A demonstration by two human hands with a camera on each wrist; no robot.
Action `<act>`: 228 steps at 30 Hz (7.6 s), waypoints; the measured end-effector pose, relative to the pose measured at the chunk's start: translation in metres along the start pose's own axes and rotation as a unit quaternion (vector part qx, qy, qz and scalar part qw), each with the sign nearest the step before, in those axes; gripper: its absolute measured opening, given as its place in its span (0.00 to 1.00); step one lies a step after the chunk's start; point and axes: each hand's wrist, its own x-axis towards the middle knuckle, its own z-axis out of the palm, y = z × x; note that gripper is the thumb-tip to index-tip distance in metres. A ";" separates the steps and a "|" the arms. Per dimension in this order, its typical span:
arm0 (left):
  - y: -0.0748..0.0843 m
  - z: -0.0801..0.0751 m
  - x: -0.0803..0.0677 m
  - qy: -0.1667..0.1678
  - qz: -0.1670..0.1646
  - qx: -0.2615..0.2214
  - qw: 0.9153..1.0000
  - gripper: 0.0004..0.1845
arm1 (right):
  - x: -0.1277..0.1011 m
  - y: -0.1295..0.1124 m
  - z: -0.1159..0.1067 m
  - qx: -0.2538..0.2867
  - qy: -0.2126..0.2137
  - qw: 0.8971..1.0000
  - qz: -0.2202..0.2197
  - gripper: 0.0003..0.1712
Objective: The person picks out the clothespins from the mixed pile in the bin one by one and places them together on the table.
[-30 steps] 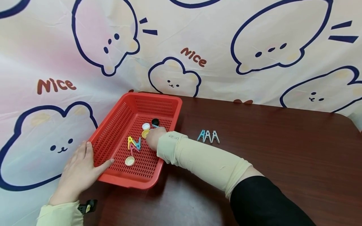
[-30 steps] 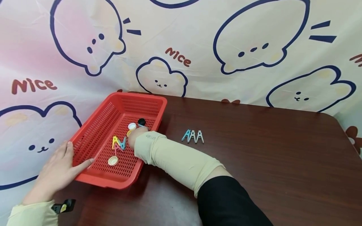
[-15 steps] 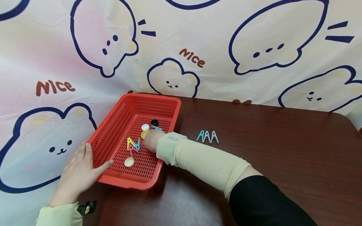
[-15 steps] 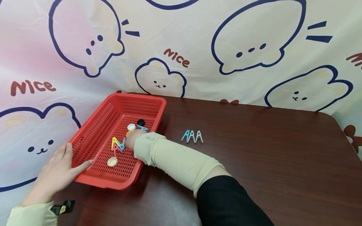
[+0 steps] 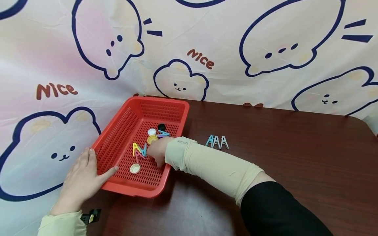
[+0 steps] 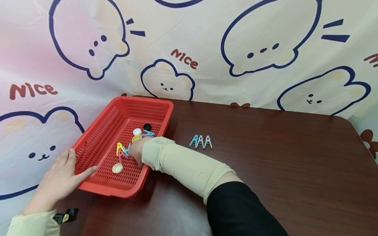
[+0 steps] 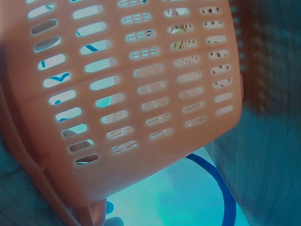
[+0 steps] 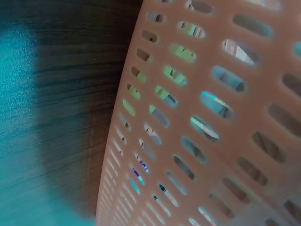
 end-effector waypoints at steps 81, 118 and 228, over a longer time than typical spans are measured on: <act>-0.003 0.000 0.004 -0.026 -0.016 0.001 1.000 0.64 | -0.108 0.145 0.073 0.902 0.273 0.327 -0.076 0.23; -0.003 0.001 0.007 -0.082 -0.041 0.022 0.996 0.65 | -0.189 0.199 0.178 0.880 0.280 0.383 0.026 0.24; -0.006 0.006 0.011 -0.057 -0.035 0.039 0.997 0.63 | -0.172 0.186 0.169 0.501 0.287 0.767 0.280 0.14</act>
